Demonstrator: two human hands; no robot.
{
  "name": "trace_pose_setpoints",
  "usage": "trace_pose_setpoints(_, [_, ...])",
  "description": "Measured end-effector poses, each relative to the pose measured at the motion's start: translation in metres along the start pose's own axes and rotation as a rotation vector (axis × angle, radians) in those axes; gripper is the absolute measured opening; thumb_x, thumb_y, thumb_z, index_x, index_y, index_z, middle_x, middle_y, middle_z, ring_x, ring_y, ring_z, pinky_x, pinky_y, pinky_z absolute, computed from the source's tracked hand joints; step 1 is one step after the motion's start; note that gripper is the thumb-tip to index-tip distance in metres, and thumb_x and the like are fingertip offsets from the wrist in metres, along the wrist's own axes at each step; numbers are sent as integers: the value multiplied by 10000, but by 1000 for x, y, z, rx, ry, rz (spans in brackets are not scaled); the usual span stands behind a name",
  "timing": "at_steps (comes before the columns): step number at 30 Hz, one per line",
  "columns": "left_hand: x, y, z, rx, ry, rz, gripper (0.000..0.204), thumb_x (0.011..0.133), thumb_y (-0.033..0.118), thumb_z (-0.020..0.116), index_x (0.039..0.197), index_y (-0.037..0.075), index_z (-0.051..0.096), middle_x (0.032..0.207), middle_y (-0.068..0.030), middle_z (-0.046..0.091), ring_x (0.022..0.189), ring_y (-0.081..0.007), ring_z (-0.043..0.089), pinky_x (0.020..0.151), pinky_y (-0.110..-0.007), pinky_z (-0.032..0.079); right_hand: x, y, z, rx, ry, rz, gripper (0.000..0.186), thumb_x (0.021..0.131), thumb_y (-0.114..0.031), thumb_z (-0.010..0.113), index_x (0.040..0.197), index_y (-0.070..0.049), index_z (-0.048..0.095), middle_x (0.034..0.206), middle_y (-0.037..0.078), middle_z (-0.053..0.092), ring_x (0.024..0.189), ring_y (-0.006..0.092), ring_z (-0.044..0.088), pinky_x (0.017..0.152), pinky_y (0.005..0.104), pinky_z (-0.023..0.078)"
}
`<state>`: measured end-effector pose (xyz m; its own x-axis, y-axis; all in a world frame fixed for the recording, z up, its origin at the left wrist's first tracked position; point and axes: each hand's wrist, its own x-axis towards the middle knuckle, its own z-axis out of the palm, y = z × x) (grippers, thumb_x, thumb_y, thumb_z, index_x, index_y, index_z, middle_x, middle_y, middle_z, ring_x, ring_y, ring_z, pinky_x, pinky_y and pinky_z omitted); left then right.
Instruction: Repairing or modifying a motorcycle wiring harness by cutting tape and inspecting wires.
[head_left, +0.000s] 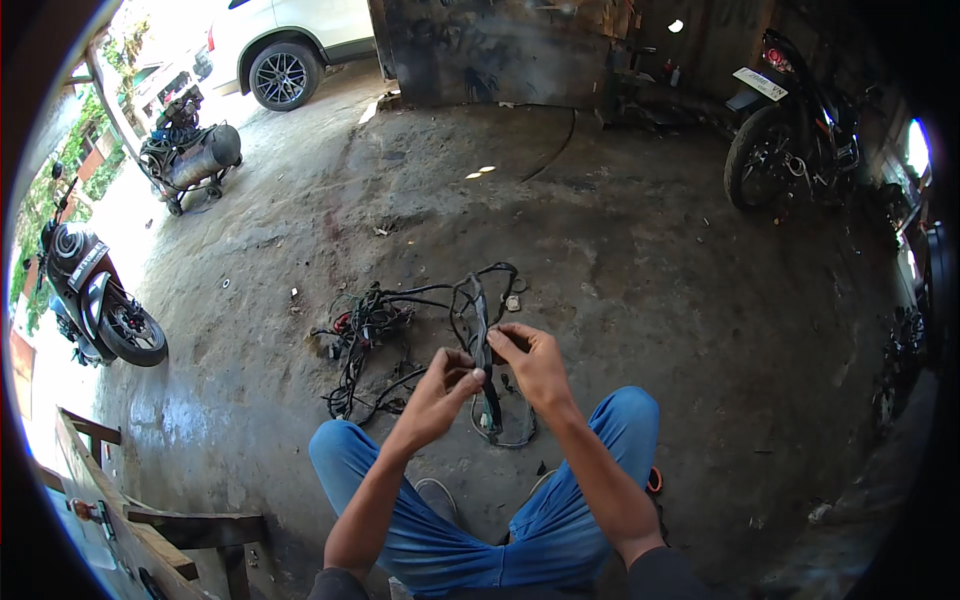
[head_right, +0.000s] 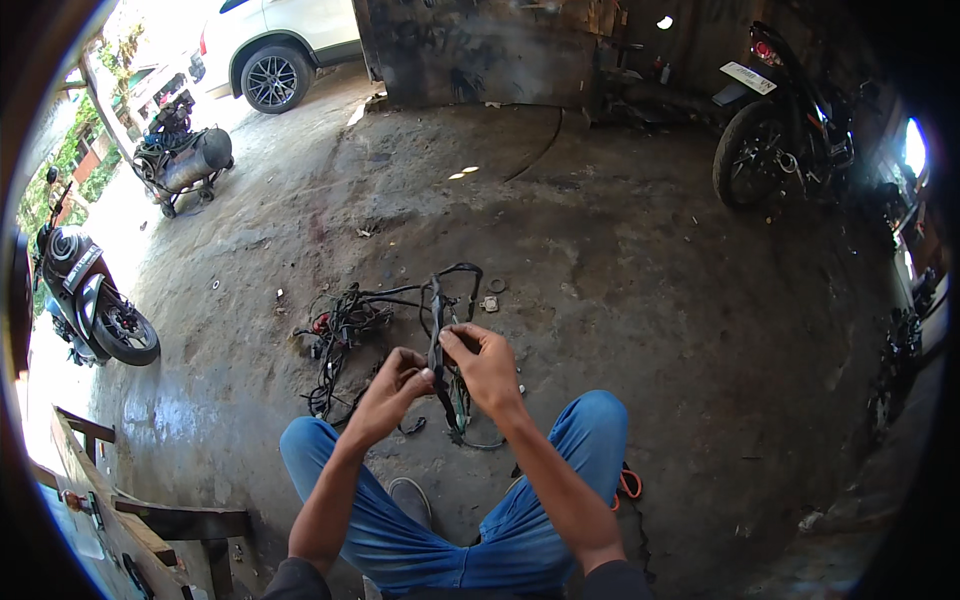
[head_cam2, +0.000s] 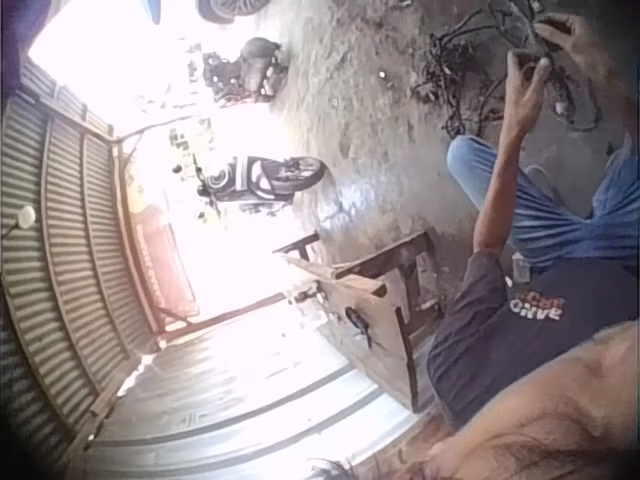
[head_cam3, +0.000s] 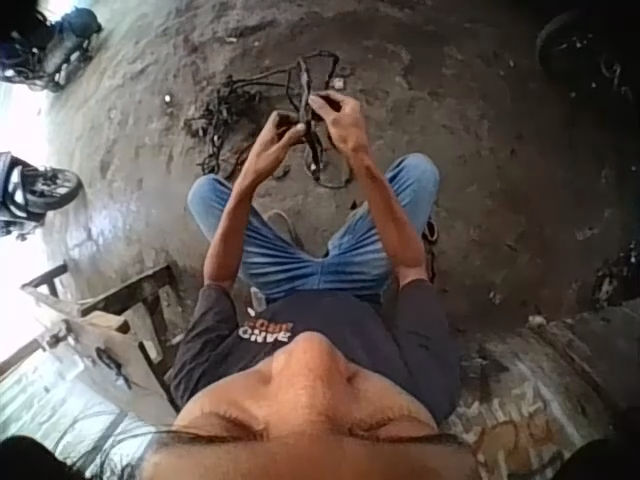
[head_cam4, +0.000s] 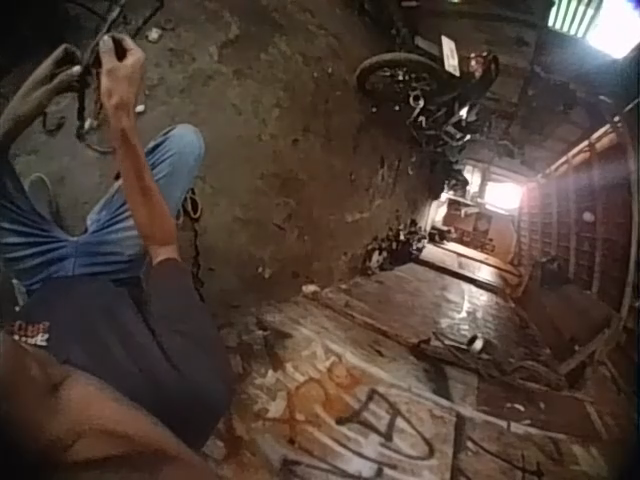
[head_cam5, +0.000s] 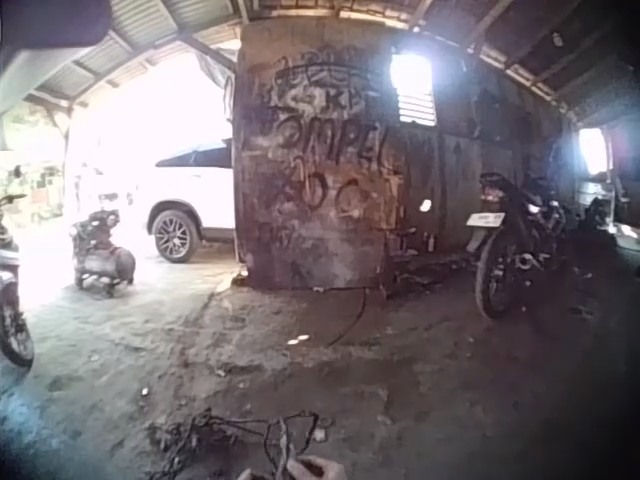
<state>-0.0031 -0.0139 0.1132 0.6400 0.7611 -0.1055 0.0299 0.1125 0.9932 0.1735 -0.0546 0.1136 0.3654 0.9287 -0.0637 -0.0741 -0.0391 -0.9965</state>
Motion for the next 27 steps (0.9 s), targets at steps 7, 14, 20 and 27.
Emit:
trace_pose_setpoints(7, [11, -36, -5, -474, -23, -163, 353, 1051, 313, 594, 1242, 17, 620, 1094, -47, 649, 1070, -165, 645, 791, -370, 591, -8, 40, 3, 32, 39, -46, 322, 947, -152, 733, 1219, 2, 651, 1123, 82, 705, 1023, 158, 676, 829, 278, 540])
trace_pose_setpoints(14, [24, -62, -8, -641, 42, -242, 342, 1031, 308, 628, 1280, 73, 632, 1100, -17, 664, 1037, -137, 646, 806, -328, 593, -48, 62, 14, -437, 90, -310, 354, 847, -92, 786, 1178, -28, 679, 1094, 122, 660, 967, 267, 667, 823, 378, 537])
trace_pose_setpoints(20, [28, -68, -7, -590, 124, -270, 320, 1009, 302, 669, 1236, 77, 655, 1070, -42, 693, 1044, -147, 674, 705, -279, 578, -45, 66, 13, -633, 115, -445, 256, 847, -173, 785, 1051, -36, 711, 913, 108, 653, 906, 292, 649, 813, 415, 503])
trace_pose_setpoints(27, [29, -78, -3, -509, 181, -154, 258, 971, 287, 719, 1095, 71, 651, 1057, -50, 684, 1017, -151, 667, 709, -336, 622, -46, 63, 30, -810, 203, -497, 394, 776, -181, 815, 1102, -68, 625, 909, 63, 594, 897, 262, 598, 834, 418, 442])
